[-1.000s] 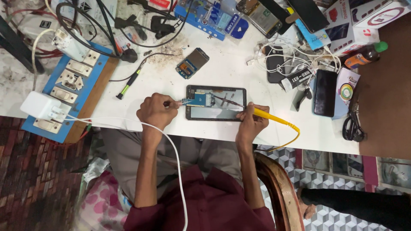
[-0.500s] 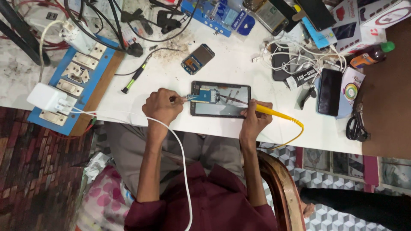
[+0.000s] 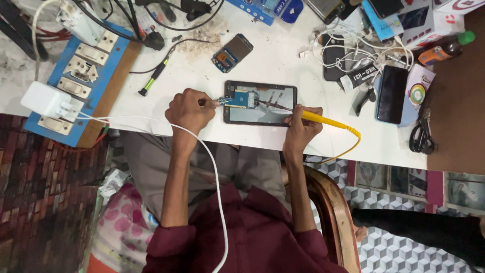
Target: The person uses a soldering iron and tweezers to work on a small circuit board placed on a tablet screen. They repeatedly apply heat and adjust components on the board.
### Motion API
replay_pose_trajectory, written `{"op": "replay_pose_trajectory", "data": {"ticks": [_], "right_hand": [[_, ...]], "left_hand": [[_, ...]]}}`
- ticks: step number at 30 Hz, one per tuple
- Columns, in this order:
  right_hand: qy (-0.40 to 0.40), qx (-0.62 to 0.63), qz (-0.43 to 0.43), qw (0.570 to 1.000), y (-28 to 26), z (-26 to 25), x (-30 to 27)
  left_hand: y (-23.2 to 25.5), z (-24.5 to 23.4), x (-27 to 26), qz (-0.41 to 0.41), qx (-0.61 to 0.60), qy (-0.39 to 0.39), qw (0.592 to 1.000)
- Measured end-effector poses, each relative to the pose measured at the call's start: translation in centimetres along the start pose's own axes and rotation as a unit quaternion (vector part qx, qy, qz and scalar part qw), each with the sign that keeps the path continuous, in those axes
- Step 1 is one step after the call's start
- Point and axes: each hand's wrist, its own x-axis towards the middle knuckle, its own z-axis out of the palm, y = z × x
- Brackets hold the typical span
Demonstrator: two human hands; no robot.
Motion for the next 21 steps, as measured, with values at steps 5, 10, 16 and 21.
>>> {"op": "replay_pose_trajectory", "data": {"ticks": [5, 10, 16, 21], "right_hand": [[0.012, 0.006, 0.003, 1.000, 0.12, -0.18, -0.19], [0.012, 0.032, -0.001, 0.999, 0.53, -0.83, -0.39], [0.034, 0.034, -0.001, 0.999, 0.79, -0.70, -0.18], [0.006, 0.054, -0.001, 0.998, 0.52, -0.86, -0.09]], "left_hand": [[0.13, 0.04, -0.34, 0.000, -0.006, 0.020, 1.000], [0.04, 0.03, -0.50, -0.005, 0.001, 0.014, 1.000], [0.12, -0.15, -0.24, -0.012, 0.004, 0.003, 1.000], [0.14, -0.24, -0.35, 0.011, 0.000, 0.021, 1.000]]}}
